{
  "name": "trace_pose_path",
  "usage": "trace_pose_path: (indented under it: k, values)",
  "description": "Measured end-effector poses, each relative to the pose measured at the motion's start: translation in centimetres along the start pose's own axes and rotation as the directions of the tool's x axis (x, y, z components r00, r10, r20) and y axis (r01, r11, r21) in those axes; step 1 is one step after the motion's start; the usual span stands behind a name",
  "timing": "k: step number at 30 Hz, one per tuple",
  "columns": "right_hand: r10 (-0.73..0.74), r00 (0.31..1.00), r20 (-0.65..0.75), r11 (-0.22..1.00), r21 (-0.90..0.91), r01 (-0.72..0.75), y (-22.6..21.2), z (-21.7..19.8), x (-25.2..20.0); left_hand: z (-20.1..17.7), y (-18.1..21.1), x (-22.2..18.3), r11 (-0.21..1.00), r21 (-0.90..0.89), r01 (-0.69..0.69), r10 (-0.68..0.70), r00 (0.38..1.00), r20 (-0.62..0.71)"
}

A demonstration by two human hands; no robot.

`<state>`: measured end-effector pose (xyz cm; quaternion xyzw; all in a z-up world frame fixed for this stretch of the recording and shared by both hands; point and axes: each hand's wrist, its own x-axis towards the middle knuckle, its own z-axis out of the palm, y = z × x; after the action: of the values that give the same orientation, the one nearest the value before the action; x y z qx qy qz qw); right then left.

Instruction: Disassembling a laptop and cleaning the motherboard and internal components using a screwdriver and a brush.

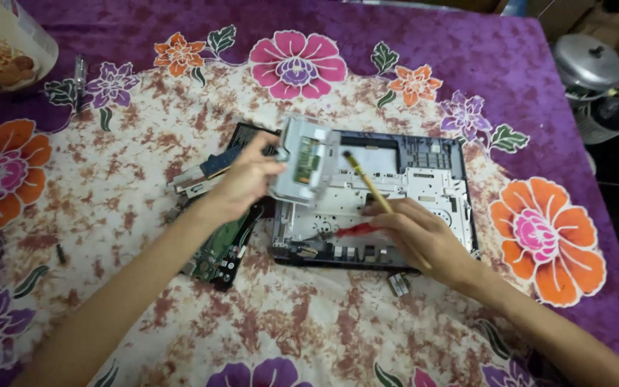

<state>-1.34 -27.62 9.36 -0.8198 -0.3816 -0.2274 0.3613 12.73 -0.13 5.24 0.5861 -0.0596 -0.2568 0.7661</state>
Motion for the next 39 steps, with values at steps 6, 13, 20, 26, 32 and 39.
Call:
trace_pose_path:
  k: [6, 13, 20, 26, 32, 39]
  values:
    - [0.094, 0.992, -0.089, 0.955, -0.274, -0.115, 1.5, -4.0, -2.0, 1.5, -5.7, 6.4, 0.983, -0.185, -0.013, 0.026, 0.997, 0.066]
    - [0.07, 0.985, -0.157, 0.995, -0.06, -0.081, 3.8, -0.6, 4.5, 5.8, -3.3, 3.5, 0.993, 0.006, -0.119, 0.118, 0.99, 0.075]
    - [0.174, 0.981, -0.085, 0.985, 0.021, -0.173, 5.5, 0.1, 5.4, 5.3, -4.2, 4.1, 0.948, 0.177, -0.265, 0.24, 0.959, 0.147]
    - [0.137, 0.985, -0.105, 0.983, -0.106, -0.148, 5.6, -0.2, 6.4, 4.1, -5.3, 5.1, 0.943, 0.231, -0.241, 0.212, 0.967, 0.142]
    - [0.126, 0.987, -0.095, 0.984, -0.113, -0.136, 6.1, -1.0, 7.0, 6.0, -2.3, 2.4, 0.917, 0.276, -0.288, 0.252, 0.955, 0.157]
    - [0.126, 0.989, -0.072, 0.99, -0.056, -0.13, 5.5, -1.2, 7.0, 4.8, -3.7, 3.7, 0.918, 0.273, -0.287, 0.248, 0.954, 0.169]
